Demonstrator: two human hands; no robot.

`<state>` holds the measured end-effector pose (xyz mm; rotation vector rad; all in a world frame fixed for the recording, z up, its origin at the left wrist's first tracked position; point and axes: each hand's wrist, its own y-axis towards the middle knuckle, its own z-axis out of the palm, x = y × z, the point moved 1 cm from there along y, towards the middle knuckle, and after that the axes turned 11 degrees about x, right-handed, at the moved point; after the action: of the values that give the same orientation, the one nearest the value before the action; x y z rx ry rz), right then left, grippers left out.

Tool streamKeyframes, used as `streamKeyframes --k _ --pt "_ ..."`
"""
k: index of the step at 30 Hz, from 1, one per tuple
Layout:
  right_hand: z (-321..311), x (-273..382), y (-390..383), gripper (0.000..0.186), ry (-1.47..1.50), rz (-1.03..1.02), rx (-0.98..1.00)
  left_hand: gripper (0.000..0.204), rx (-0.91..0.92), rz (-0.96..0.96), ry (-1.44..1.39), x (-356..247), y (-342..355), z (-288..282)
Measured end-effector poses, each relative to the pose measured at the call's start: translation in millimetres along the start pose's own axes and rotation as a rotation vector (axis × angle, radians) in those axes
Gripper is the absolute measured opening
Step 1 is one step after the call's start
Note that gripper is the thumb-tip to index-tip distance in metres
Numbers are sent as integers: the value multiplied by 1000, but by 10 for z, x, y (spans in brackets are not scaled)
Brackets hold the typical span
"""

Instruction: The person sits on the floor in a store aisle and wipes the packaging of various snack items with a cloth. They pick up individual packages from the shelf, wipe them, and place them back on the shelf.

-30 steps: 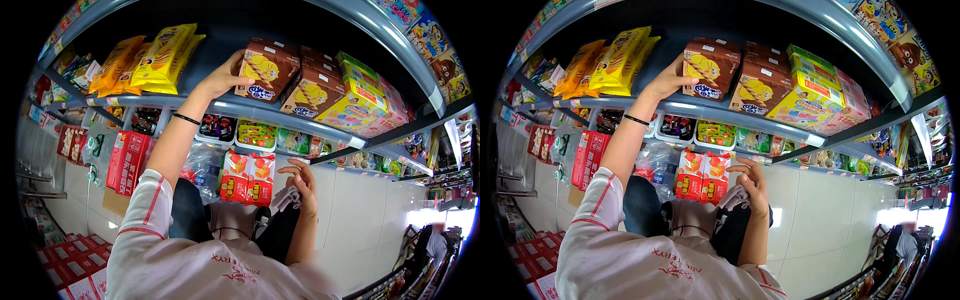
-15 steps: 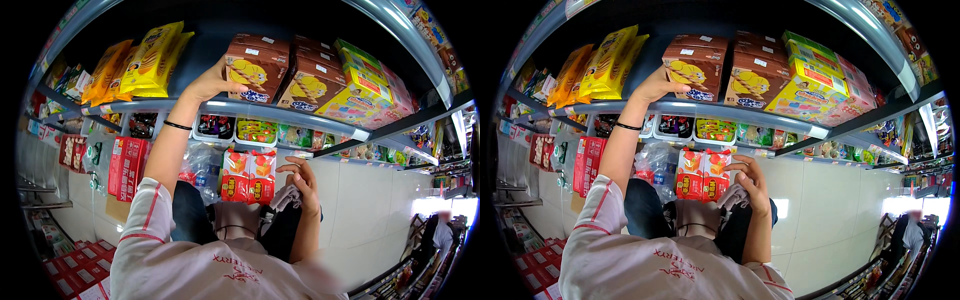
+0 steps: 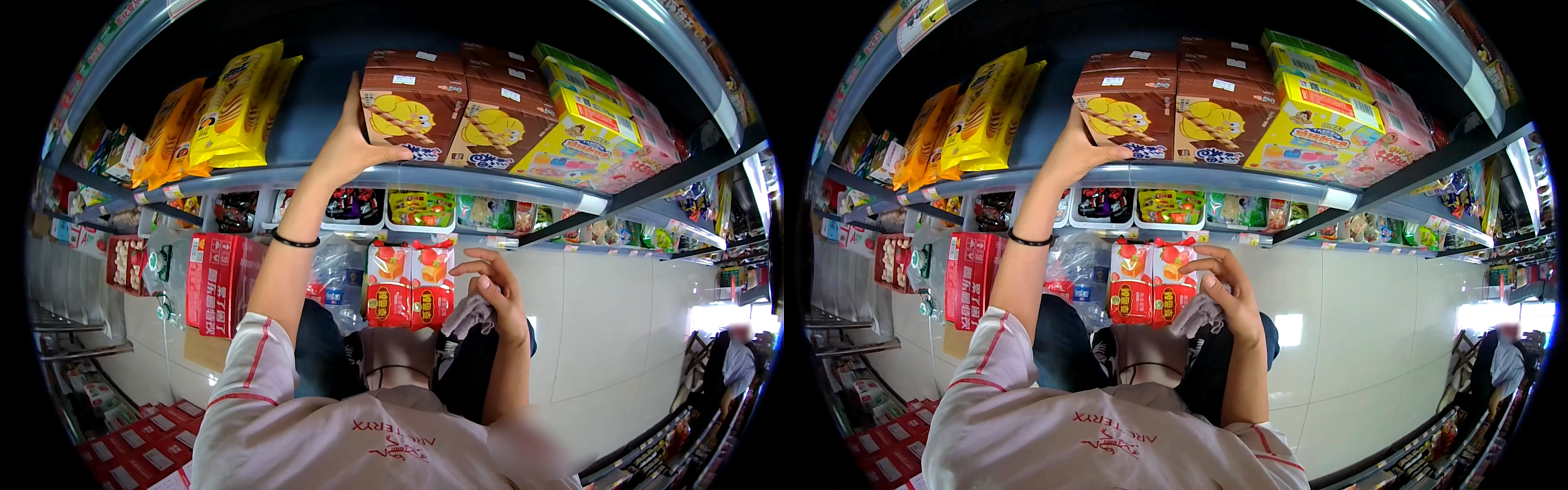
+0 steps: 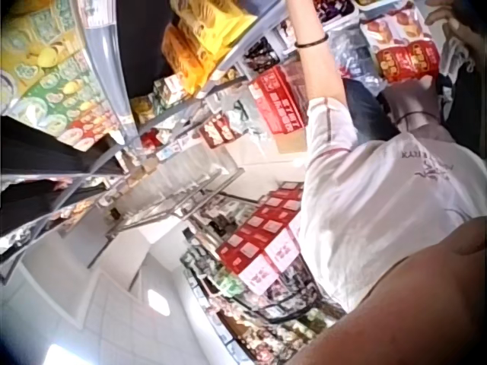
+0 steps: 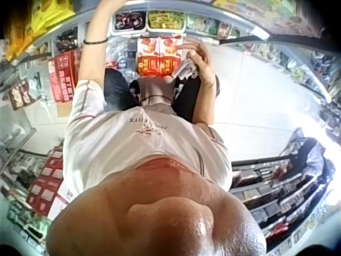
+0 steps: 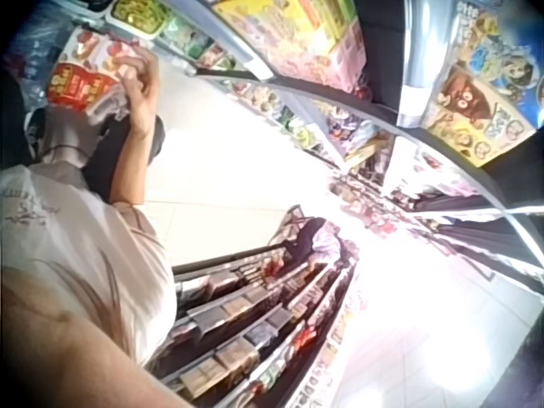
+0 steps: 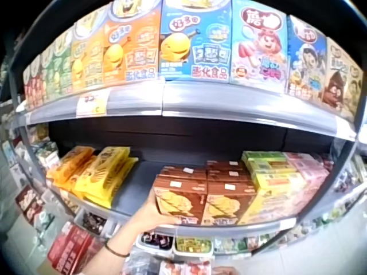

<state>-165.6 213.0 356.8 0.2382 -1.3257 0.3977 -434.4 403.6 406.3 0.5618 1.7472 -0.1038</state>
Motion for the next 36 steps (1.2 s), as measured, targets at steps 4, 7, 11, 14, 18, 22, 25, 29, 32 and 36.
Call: streamKeyframes --k 4,7,11,14,18,22,25,29,32,36 --pt "-19 -62 19 55 -36 -38 -23 93 -18 160 -78 71 -40 62" --pt "-22 -51 27 54 -32 -29 -32 66 14 214 -193 43 -31 235" --pt "-61 -168 59 53 -25 -59 -43 53 28 66 -201 -10 -104 151" --pt "-76 -196 33 35 127 33 -195 82 -157 239 -78 147 -243 129" --pt "-300 -336 -30 30 20 167 -317 72 -504 202 -130 -124 -829 368" --pt "-197 -480 -26 24 -235 190 -378 63 -385 -265 69 649 -1812 784" --pt "-221 -780 -38 36 -664 273 -267 63 -210 -512 499 1277 -2554 1220" --pt "10 -1044 -53 49 -1212 504 -146 55 -128 -604 489 1248 -2901 1516" --pt "140 -1212 -41 49 -1399 667 -98 50 -126 -611 517 1178 -2925 1507" --pt "-66 -1610 -77 42 -1347 614 -199 49 -31 -573 472 1200 -2912 1488"
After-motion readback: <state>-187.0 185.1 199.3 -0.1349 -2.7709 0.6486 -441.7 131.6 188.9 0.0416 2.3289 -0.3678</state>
